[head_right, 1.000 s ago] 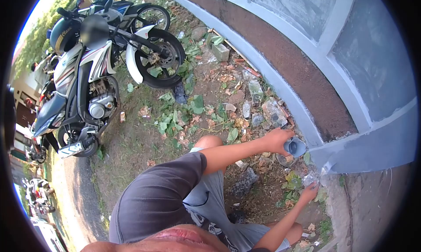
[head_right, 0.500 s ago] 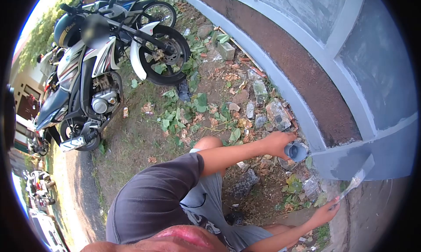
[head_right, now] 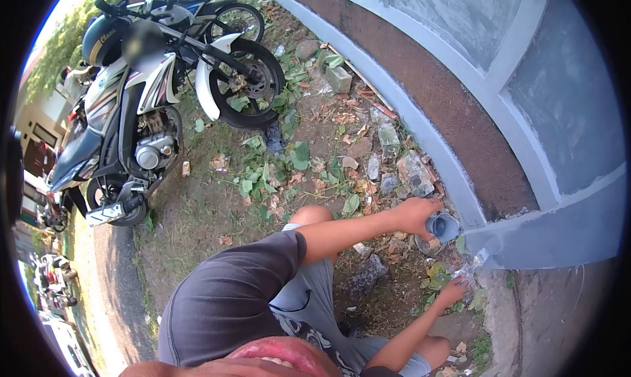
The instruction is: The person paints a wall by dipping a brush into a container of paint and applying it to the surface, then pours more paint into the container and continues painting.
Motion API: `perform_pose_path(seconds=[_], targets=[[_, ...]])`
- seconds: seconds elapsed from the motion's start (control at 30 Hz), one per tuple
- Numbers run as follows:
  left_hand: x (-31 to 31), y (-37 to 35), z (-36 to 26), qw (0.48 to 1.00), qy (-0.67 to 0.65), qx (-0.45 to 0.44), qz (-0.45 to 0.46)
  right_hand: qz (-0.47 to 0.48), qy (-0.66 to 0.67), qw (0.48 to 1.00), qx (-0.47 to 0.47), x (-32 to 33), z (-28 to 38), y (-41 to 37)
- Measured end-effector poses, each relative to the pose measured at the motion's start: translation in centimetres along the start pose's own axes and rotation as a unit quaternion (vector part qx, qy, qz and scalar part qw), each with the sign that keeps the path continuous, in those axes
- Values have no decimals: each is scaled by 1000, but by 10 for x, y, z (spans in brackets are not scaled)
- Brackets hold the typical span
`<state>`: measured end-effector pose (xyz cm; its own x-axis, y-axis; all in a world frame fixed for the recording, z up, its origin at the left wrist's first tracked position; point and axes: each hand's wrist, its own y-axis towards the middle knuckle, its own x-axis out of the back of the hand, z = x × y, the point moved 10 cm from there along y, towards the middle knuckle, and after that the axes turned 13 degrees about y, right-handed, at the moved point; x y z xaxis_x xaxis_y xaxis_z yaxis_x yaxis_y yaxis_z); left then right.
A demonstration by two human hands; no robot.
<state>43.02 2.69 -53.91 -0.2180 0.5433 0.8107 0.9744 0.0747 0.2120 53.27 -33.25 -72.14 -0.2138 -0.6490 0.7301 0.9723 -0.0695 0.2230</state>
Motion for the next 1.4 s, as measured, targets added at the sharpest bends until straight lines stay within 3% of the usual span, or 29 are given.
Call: perform_pose_path(seconds=[0.13, 0.27, 0.43, 0.67, 0.73, 0.83, 0.9, 0.93, 0.97, 1.0, 1.03, 1.07, 1.13, 1.3, 1.37, 1.4], targets=[[2, -1, -1, 1000, 2, -7, -8, 121, -35, 990, -64, -24, -36, -21], [5, -1, -1, 1000, 0, -10, -25, 100, -32, 994, -40, -3, -12, -1], [6, 0, 3, 1000, 1, -14, -16, -101, 62, 991, 56, 91, 79, 39], [4, 2, 2, 1000, -7, -8, 2, -101, 70, 992, -4, 169, 156, 16], [-1, 4, 2, 1000, 1, -9, 13, -155, 113, 981, 14, 182, 173, 10], [-10, 3, 2, 1000, 4, -10, 28, -202, 105, 973, 25, 160, 158, 25], [-4, 2, 1, 1000, -7, -15, -9, -119, 132, 984, 29, 123, 153, 35], [-10, 3, 5, 1000, -1, -1, 25, -141, 84, 980, 114, 90, 106, 50], [-8, 3, 4, 1000, -10, 5, 25, -116, 118, 986, 36, 72, 90, 40], [-8, 5, 2, 999, -16, 16, 48, -83, 88, 990, 68, 53, 78, 34], [-1, 4, -2, 1000, 5, -3, 5, -47, 64, 997, 21, 45, 77, 21], [-10, 7, 2, 999, 6, 9, 41, -28, 18, 999, 1, 23, 49, 16], [-10, 7, 3, 999, 6, -6, 32, 58, 3, 996, -62, 10, 46, -7], [-17, 10, 16, 999, 10, 8, 42, 62, 38, 991, -114, 23, 59, -13], [-17, 10, 16, 999, 15, 14, 48, 39, 43, 992, -111, 48, 83, 2], [-15, 11, 14, 999, 14, 10, 51, -19, 57, 996, -70, 70, 101, 14]])
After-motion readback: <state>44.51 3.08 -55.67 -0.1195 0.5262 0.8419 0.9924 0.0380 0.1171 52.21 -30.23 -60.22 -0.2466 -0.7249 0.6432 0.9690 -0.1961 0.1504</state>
